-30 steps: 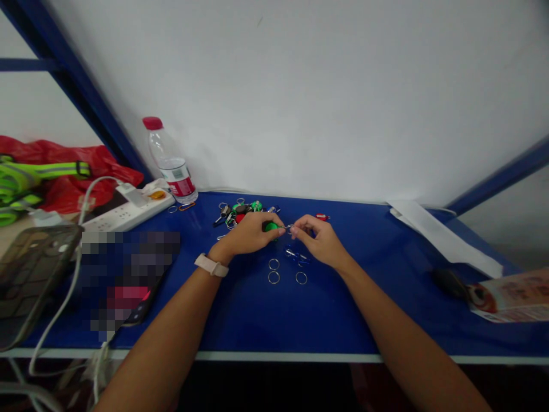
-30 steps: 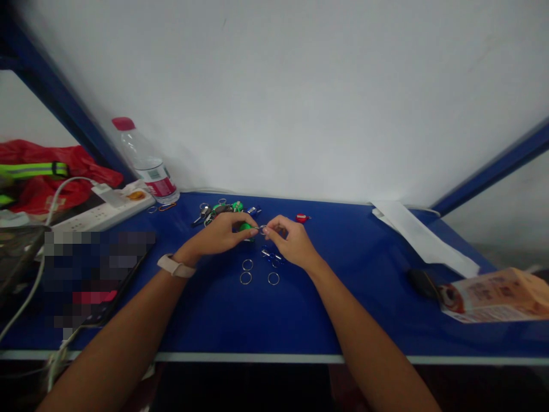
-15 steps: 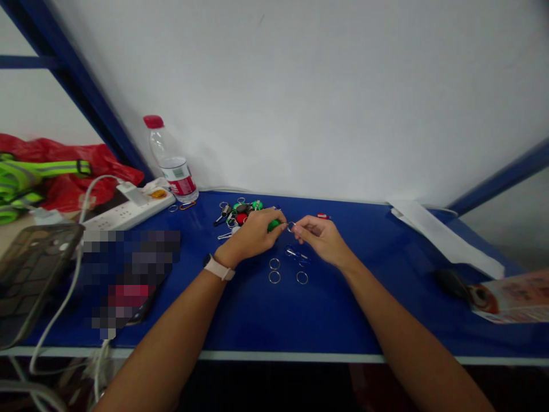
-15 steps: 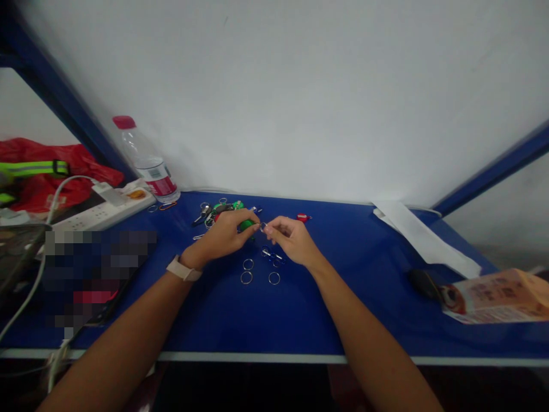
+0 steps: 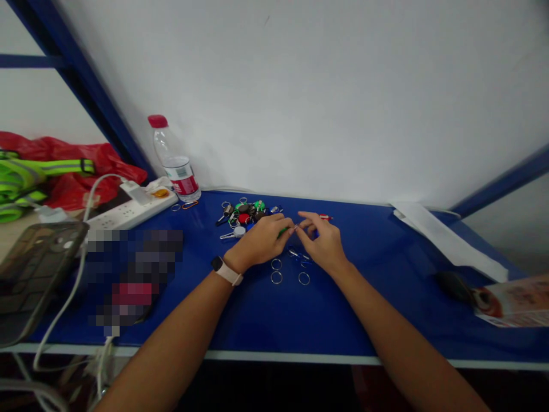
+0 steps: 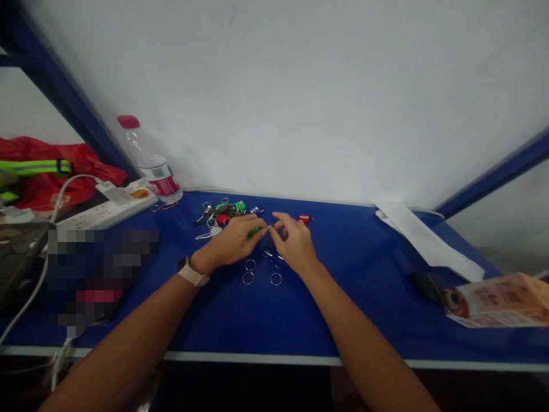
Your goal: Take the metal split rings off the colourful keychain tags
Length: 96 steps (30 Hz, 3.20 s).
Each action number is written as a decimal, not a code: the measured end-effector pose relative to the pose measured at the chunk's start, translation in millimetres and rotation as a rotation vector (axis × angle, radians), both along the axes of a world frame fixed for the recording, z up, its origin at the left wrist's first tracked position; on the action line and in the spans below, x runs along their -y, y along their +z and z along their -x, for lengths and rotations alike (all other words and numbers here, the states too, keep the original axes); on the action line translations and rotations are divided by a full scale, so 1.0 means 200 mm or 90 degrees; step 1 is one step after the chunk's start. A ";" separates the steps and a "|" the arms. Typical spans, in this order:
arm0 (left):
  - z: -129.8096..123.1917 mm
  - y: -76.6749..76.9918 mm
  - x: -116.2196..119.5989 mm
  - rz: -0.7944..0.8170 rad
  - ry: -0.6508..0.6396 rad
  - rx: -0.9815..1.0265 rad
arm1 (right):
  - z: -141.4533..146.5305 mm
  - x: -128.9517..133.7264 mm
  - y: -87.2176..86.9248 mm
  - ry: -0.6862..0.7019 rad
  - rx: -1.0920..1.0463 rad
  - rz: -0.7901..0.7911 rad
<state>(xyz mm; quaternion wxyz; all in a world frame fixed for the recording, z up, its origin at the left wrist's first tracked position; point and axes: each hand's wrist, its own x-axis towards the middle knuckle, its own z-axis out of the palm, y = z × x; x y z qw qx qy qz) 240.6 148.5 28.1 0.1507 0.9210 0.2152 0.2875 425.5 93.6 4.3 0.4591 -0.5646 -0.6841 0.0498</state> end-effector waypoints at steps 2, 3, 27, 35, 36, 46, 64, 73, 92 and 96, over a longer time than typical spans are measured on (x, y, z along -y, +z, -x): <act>0.00 0.00 0.00 -0.013 -0.004 -0.013 | -0.01 0.01 0.02 -0.005 0.138 -0.048; 0.00 0.01 0.00 -0.021 -0.004 -0.013 | -0.01 0.02 0.04 -0.008 0.163 -0.059; 0.03 0.02 -0.11 0.384 0.160 0.330 | -0.11 0.04 0.12 0.202 0.027 0.444; -0.03 0.01 -0.05 0.571 -0.007 0.417 | 0.00 0.05 0.13 0.131 -0.050 0.222; -0.03 0.01 -0.05 0.567 -0.012 0.410 | 0.01 0.05 0.13 0.139 -0.040 0.213; -0.03 -0.05 -0.05 0.550 -0.019 0.246 | 0.00 0.04 0.13 0.104 -0.111 0.158; 0.02 -0.02 -0.07 0.230 0.059 0.065 | -0.14 0.06 0.14 0.275 -0.039 0.361; -0.09 -0.11 0.00 0.275 -0.008 0.211 | -0.11 0.00 0.07 0.177 -0.204 0.307; 0.08 -0.07 -0.15 0.030 0.223 0.039 | -0.14 0.00 0.05 -0.120 0.179 -0.018; 0.03 -0.02 -0.10 0.274 0.040 0.217 | -0.06 0.03 0.07 0.048 0.105 -0.038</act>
